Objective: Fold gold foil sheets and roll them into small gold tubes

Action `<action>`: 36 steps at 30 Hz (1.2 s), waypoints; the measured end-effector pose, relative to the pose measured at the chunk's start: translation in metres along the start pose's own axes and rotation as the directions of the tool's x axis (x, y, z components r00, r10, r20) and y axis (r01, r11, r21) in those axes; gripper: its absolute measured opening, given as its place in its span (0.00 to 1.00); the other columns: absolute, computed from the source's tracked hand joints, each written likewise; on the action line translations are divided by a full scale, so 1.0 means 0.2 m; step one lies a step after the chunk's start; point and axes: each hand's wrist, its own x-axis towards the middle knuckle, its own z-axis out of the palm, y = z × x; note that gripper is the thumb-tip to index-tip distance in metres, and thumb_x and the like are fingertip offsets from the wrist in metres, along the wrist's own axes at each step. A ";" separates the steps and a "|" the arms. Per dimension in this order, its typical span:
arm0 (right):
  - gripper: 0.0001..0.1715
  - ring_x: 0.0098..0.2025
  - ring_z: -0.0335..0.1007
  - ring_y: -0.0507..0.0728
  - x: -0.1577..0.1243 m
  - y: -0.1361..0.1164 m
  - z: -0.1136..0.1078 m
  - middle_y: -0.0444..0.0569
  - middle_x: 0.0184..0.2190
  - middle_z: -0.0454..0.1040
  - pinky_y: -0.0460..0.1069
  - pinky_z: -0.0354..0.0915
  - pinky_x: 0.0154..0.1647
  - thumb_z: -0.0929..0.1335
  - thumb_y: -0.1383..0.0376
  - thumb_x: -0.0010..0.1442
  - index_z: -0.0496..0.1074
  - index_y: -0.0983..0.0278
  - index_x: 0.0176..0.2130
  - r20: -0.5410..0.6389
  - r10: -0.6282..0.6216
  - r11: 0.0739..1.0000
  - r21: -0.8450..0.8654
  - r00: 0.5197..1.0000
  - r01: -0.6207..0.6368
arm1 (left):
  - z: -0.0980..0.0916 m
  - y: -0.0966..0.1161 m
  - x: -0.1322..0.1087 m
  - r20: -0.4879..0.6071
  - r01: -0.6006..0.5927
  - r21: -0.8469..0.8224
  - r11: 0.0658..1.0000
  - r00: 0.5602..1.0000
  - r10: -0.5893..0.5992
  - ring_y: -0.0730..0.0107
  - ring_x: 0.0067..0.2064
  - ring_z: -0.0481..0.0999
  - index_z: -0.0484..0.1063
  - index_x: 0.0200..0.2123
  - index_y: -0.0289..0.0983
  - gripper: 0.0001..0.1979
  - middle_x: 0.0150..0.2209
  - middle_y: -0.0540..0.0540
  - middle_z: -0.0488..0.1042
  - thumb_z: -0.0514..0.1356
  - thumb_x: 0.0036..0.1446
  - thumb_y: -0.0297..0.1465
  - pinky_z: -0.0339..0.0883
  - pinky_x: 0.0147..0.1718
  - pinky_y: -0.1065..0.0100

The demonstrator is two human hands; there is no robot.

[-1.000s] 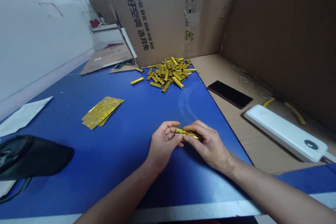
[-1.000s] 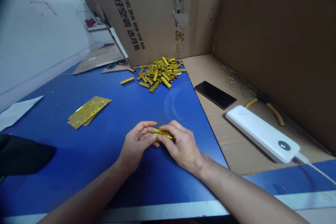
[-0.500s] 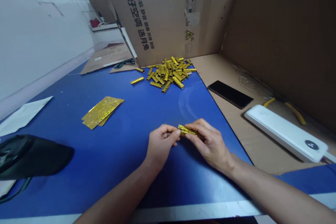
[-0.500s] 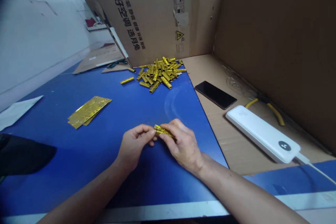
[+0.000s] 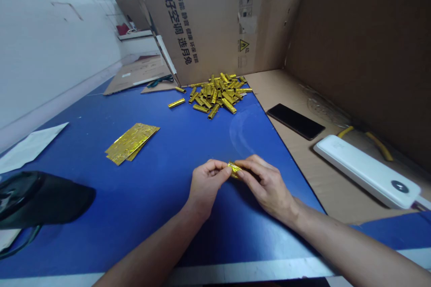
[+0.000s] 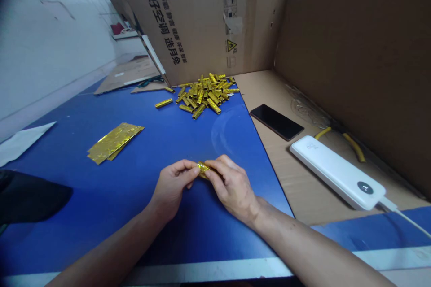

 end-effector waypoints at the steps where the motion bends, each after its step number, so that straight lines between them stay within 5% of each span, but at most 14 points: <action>1: 0.11 0.34 0.67 0.52 0.00 0.00 0.00 0.48 0.31 0.70 0.48 0.64 0.36 0.62 0.68 0.58 0.69 0.63 0.40 -0.003 0.000 1.000 0.003 1.000 0.000 | 0.00 0.00 0.00 -0.001 0.001 0.005 1.000 1.000 -0.001 0.82 0.19 0.57 0.70 0.20 0.33 0.07 0.17 0.53 0.63 0.62 0.38 0.31 0.50 0.18 0.76; 14: 0.13 0.33 0.66 0.52 -0.01 0.00 0.01 0.47 0.31 0.68 0.48 0.64 0.35 0.60 0.67 0.59 0.69 0.61 0.42 0.095 -0.072 0.997 -0.023 0.993 0.074 | 0.01 -0.01 0.00 -0.018 0.044 -0.006 0.999 0.999 -0.044 0.82 0.19 0.58 0.71 0.20 0.32 0.05 0.17 0.53 0.64 0.61 0.37 0.29 0.52 0.19 0.76; 22: 0.12 0.33 0.67 0.52 -0.01 -0.03 0.00 0.46 0.32 0.71 0.47 0.64 0.34 0.63 0.62 0.56 0.66 0.63 0.42 0.056 0.090 0.991 -0.101 0.994 -0.084 | 0.00 0.02 0.01 -0.051 0.046 -0.025 0.999 0.998 -0.048 0.82 0.19 0.58 0.69 0.18 0.33 0.04 0.16 0.55 0.65 0.60 0.37 0.29 0.53 0.20 0.76; 28: 0.10 0.32 0.69 0.53 -0.01 -0.02 0.00 0.46 0.31 0.73 0.48 0.63 0.34 0.60 0.66 0.58 0.69 0.61 0.38 0.098 0.077 0.976 -0.213 0.992 -0.054 | 0.01 0.00 0.01 -0.008 0.039 0.027 0.999 0.999 -0.038 0.82 0.18 0.58 0.68 0.19 0.33 0.04 0.15 0.55 0.63 0.60 0.38 0.28 0.53 0.20 0.76; 36: 0.10 0.33 0.69 0.54 0.01 -0.01 0.00 0.48 0.31 0.74 0.48 0.63 0.34 0.61 0.67 0.57 0.70 0.63 0.36 0.015 0.142 0.971 -0.198 0.990 -0.136 | 0.00 -0.01 0.00 0.021 -0.012 0.083 0.996 1.000 0.010 0.80 0.19 0.61 0.69 0.19 0.33 0.06 0.16 0.54 0.63 0.62 0.39 0.30 0.56 0.20 0.76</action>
